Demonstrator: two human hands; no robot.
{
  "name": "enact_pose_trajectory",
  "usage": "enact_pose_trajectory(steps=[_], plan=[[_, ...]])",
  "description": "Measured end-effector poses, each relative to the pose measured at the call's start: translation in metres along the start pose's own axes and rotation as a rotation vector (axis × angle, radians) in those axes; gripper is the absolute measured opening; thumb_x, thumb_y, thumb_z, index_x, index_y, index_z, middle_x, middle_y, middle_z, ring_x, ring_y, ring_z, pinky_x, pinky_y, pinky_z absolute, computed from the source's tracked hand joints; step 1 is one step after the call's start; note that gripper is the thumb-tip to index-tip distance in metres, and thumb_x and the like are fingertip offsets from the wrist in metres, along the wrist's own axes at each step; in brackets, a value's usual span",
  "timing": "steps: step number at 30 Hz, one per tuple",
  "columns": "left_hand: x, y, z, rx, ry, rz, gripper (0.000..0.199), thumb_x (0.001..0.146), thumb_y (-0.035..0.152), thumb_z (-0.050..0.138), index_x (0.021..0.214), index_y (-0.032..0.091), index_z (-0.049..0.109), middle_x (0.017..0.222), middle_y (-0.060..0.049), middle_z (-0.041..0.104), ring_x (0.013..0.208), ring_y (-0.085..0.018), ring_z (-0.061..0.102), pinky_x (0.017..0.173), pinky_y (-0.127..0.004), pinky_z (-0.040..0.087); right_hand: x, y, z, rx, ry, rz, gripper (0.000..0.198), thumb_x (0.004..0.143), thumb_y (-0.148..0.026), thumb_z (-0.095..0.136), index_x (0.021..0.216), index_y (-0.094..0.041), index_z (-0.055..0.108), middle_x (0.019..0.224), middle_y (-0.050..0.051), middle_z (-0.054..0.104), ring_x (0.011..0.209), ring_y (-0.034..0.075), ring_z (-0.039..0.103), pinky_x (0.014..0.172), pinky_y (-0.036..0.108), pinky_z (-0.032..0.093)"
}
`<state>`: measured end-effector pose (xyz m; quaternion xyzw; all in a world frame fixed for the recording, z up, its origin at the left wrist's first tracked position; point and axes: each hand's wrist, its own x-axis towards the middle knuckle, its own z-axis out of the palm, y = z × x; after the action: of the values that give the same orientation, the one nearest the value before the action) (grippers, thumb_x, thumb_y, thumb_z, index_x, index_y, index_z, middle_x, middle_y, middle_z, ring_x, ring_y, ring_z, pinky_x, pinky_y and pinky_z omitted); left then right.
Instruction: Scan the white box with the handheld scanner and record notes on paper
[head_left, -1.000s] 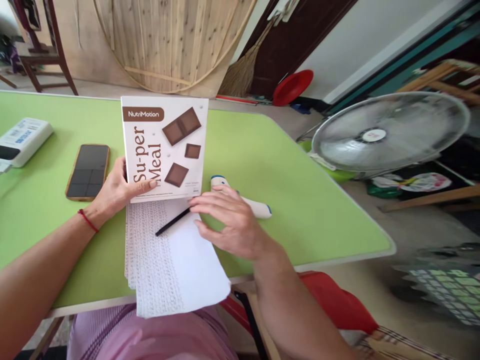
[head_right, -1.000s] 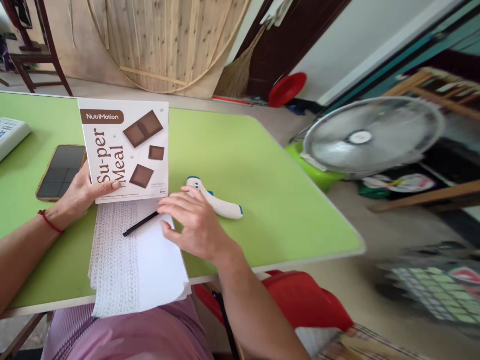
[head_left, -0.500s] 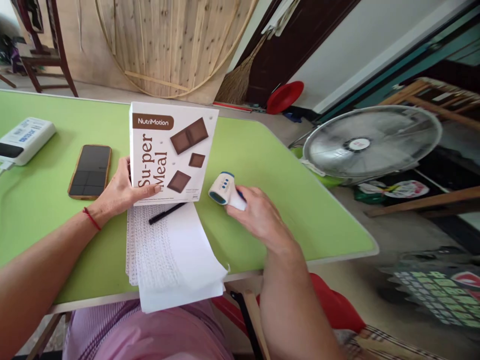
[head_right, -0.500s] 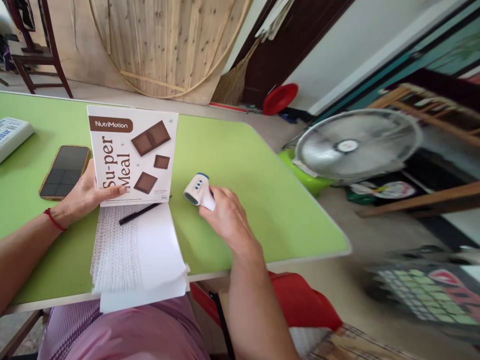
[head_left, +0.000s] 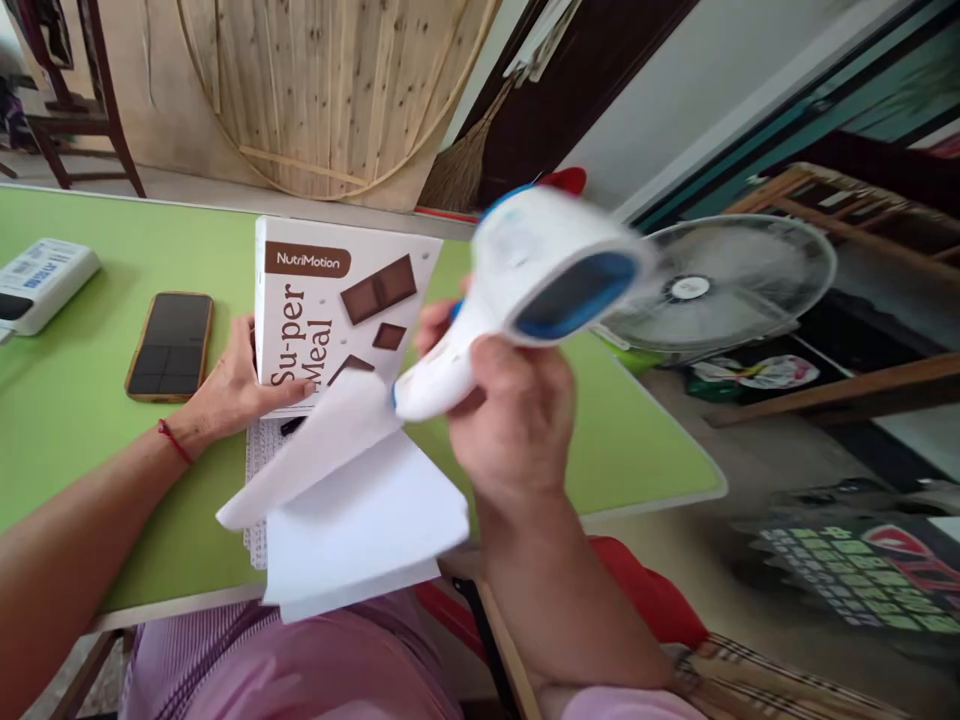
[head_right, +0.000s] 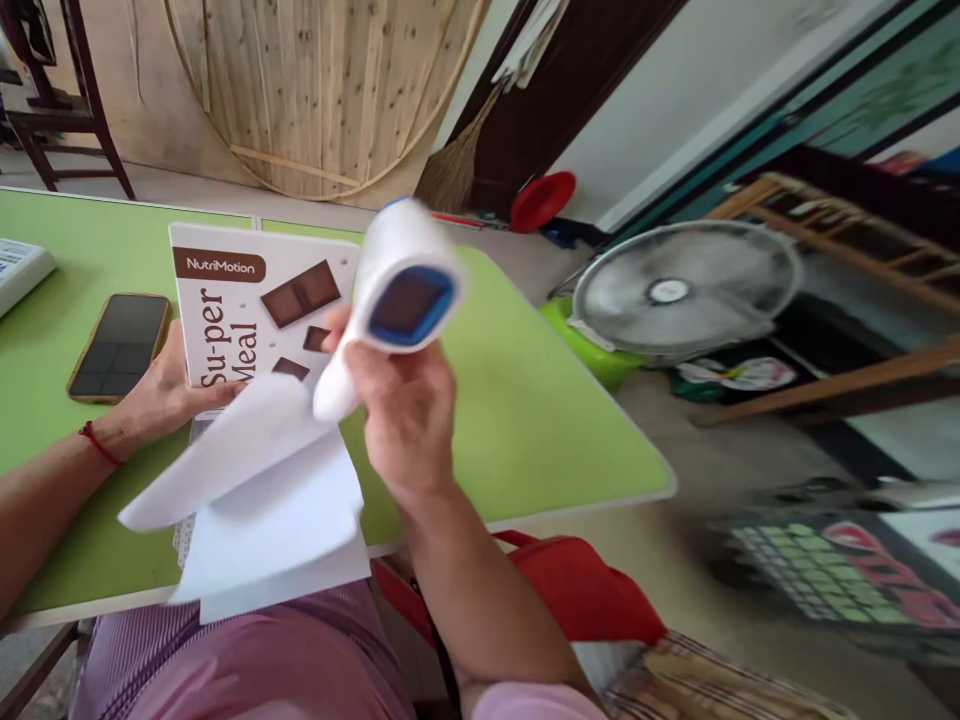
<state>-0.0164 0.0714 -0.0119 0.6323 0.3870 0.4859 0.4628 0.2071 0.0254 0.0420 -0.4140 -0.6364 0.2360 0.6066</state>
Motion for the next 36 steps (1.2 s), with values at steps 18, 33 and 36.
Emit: enact_pose_trajectory(steps=[18,33,36], plan=[[0.004,-0.009,0.000,-0.044,-0.048,0.069,0.072,0.060,0.034,0.091,0.119,0.024,0.050,0.114,-0.010,0.063,0.113,-0.036,0.061,0.096,-0.058,0.053,-0.072,0.006,-0.006,0.356,-0.472,0.667,0.027,0.078,-0.041,0.071,0.093,-0.020,0.064,0.082,0.003,0.065,0.068,0.014,0.060,0.056,0.028,0.050],[0.003,0.008,0.002,-0.028,-0.121,0.010,0.063,0.070,0.034,0.086,0.120,0.020,0.050,0.117,-0.012,0.065,0.110,-0.035,0.063,0.094,-0.056,0.054,-0.081,0.020,0.008,0.444,-0.377,0.710,0.038,0.076,-0.053,0.074,0.095,-0.022,0.066,0.086,0.004,0.064,0.073,0.016,0.061,0.066,0.033,0.057],[0.002,0.010,0.003,-0.045,-0.129,0.014,0.063,0.069,0.033,0.086,0.120,0.021,0.051,0.117,-0.011,0.066,0.108,-0.034,0.064,0.091,-0.054,0.057,-0.083,0.022,0.008,0.439,-0.360,0.694,0.038,0.076,-0.055,0.073,0.093,-0.022,0.066,0.086,0.004,0.063,0.075,0.017,0.061,0.067,0.034,0.057]])
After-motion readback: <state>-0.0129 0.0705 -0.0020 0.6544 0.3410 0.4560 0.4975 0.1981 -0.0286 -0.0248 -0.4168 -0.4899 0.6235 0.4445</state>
